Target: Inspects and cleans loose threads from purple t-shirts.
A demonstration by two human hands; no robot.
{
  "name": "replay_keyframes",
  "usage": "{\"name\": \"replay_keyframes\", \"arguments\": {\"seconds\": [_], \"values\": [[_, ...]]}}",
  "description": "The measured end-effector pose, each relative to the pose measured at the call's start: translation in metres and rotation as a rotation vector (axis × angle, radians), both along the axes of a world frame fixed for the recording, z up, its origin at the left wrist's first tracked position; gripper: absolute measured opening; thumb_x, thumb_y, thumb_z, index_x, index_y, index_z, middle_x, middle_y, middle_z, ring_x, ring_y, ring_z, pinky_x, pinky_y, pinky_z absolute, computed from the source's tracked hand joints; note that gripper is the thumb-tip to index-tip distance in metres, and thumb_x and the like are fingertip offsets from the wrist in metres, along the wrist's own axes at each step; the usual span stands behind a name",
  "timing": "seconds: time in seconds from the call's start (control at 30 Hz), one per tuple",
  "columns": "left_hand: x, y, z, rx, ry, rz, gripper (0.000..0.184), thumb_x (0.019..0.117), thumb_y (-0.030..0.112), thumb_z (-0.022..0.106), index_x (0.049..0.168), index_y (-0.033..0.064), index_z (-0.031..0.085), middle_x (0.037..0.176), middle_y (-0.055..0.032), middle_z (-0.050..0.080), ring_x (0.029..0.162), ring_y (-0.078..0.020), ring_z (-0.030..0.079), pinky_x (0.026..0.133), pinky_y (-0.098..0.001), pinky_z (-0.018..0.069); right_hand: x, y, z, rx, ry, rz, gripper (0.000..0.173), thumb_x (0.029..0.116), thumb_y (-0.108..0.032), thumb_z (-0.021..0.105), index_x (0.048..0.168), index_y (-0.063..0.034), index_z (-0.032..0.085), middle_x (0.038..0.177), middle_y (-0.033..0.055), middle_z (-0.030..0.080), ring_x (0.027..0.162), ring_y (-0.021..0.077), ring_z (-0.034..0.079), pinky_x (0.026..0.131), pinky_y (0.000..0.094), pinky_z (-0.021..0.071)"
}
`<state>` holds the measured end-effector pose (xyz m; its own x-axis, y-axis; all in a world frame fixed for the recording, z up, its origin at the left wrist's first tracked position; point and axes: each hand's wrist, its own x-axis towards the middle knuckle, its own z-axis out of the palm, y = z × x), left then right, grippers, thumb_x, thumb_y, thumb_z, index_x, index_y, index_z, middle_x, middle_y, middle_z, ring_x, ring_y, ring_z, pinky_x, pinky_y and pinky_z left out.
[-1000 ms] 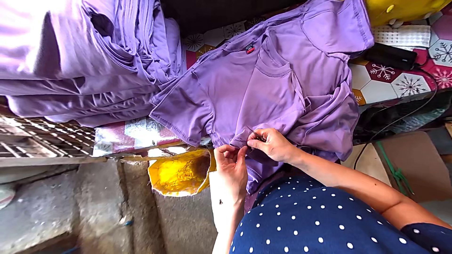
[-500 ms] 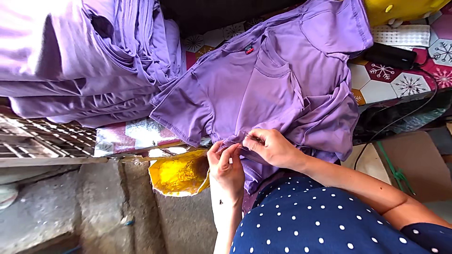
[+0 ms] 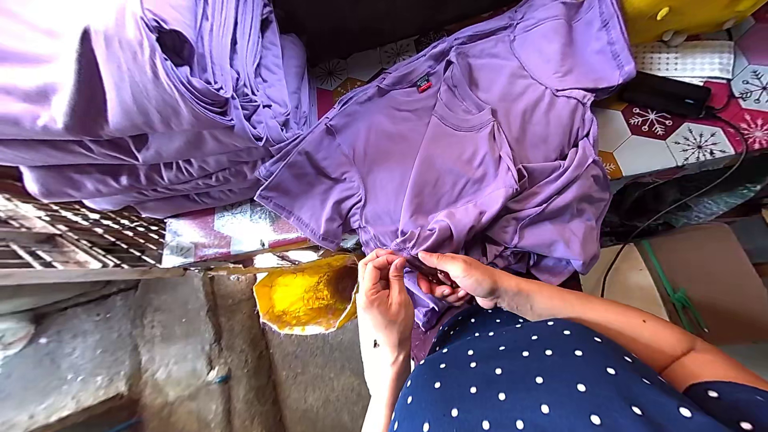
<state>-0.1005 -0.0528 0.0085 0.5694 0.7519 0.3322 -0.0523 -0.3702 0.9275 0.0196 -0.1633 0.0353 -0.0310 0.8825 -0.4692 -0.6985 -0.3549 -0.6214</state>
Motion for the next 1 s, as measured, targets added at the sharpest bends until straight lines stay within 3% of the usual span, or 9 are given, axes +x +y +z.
{"name": "replay_keyframes", "arguments": {"seconds": [0.2,0.43,0.57,0.7,0.83,0.9,0.93,0.97,1.0], "values": [[-0.002,-0.001,-0.005,-0.167,-0.071,-0.087,0.009,0.1002,0.000,0.055,0.099,0.0049,0.062,0.099,0.0026,0.068,0.090,-0.0077,0.069,0.083,-0.0288,0.0622,-0.001,-0.003,-0.010,0.022,0.211,-0.076,0.055,0.1117,-0.049,0.020,0.084,-0.0143,0.053,0.054,-0.0094,0.036,0.039,-0.0024,0.029,0.038,0.0124,0.0256],[-0.004,-0.002,-0.006,-0.159,-0.054,-0.115,0.011,0.1013,0.000,0.052,0.101,0.0036,0.062,0.097,0.0031,0.067,0.088,-0.0056,0.067,0.080,-0.0243,0.0593,-0.003,0.001,-0.007,0.025,0.231,-0.124,0.053,0.1120,-0.047,0.022,0.083,-0.0144,0.052,0.053,-0.0094,0.034,0.039,-0.0023,0.029,0.038,0.0123,0.0254],[-0.004,-0.002,-0.007,-0.149,-0.071,-0.133,0.010,0.1005,-0.001,0.054,0.098,0.0044,0.062,0.095,0.0031,0.066,0.086,-0.0052,0.066,0.077,-0.0234,0.0582,-0.007,0.005,-0.004,-0.032,0.141,-0.176,0.050,0.1125,-0.043,0.029,0.077,-0.0156,0.050,0.051,-0.0103,0.031,0.038,-0.0023,0.026,0.038,0.0134,0.0231],[-0.008,0.003,0.000,-0.252,-0.079,-0.120,0.010,0.1009,0.003,0.055,0.099,0.0077,0.063,0.100,0.0027,0.069,0.093,-0.0102,0.070,0.085,-0.0311,0.0618,-0.006,0.004,-0.006,-0.046,-0.037,-0.239,0.048,0.1129,-0.038,0.033,0.075,-0.0150,0.051,0.050,-0.0108,0.030,0.039,-0.0022,0.026,0.039,0.0144,0.0227],[-0.032,0.045,0.008,-0.144,0.084,0.101,0.009,0.0999,0.002,0.052,0.101,0.0029,0.061,0.096,0.0041,0.070,0.087,-0.0078,0.072,0.079,-0.0288,0.0626,-0.003,-0.003,-0.013,-0.023,-0.075,-0.264,0.047,0.1131,-0.037,0.029,0.078,-0.0142,0.052,0.051,-0.0113,0.031,0.039,-0.0025,0.026,0.040,0.0138,0.0233],[-0.053,0.085,0.002,0.024,0.325,0.329,0.012,0.0999,0.005,0.055,0.102,-0.0043,0.063,0.093,-0.0027,0.069,0.082,-0.0065,0.070,0.077,-0.0251,0.0600,-0.002,-0.004,-0.015,-0.031,-0.068,-0.269,0.047,0.1133,-0.037,0.028,0.079,-0.0140,0.052,0.051,-0.0111,0.031,0.040,-0.0022,0.026,0.040,0.0139,0.0232],[-0.063,0.105,-0.005,0.124,0.494,0.452,0.017,0.0998,0.006,0.058,0.104,-0.0082,0.066,0.100,-0.0133,0.069,0.089,-0.0134,0.069,0.081,-0.0287,0.0572,-0.002,-0.004,-0.015,-0.034,-0.064,-0.270,0.048,0.1134,-0.036,0.027,0.079,-0.0139,0.052,0.051,-0.0111,0.031,0.039,-0.0023,0.026,0.040,0.0138,0.0232],[-0.072,0.119,-0.009,0.179,0.641,0.515,0.022,0.0996,0.006,0.060,0.110,-0.0104,0.068,0.118,-0.0260,0.066,0.107,-0.0269,0.066,0.094,-0.0384,0.0517,-0.002,-0.004,-0.016,-0.039,-0.062,-0.270,0.048,0.1134,-0.036,0.027,0.079,-0.0140,0.052,0.050,-0.0110,0.031,0.039,-0.0024,0.026,0.040,0.0137,0.0230],[-0.078,0.127,-0.008,0.200,0.706,0.493,0.027,0.1004,0.007,0.060,0.120,-0.0104,0.066,0.139,-0.0330,0.053,0.125,-0.0354,0.058,0.102,-0.0426,0.0483,-0.001,-0.003,-0.017,-0.046,-0.061,-0.265,0.048,0.1134,-0.037,0.027,0.080,-0.0139,0.051,0.050,-0.0108,0.031,0.039,-0.0021,0.026,0.040,0.0140,0.0228]]}}
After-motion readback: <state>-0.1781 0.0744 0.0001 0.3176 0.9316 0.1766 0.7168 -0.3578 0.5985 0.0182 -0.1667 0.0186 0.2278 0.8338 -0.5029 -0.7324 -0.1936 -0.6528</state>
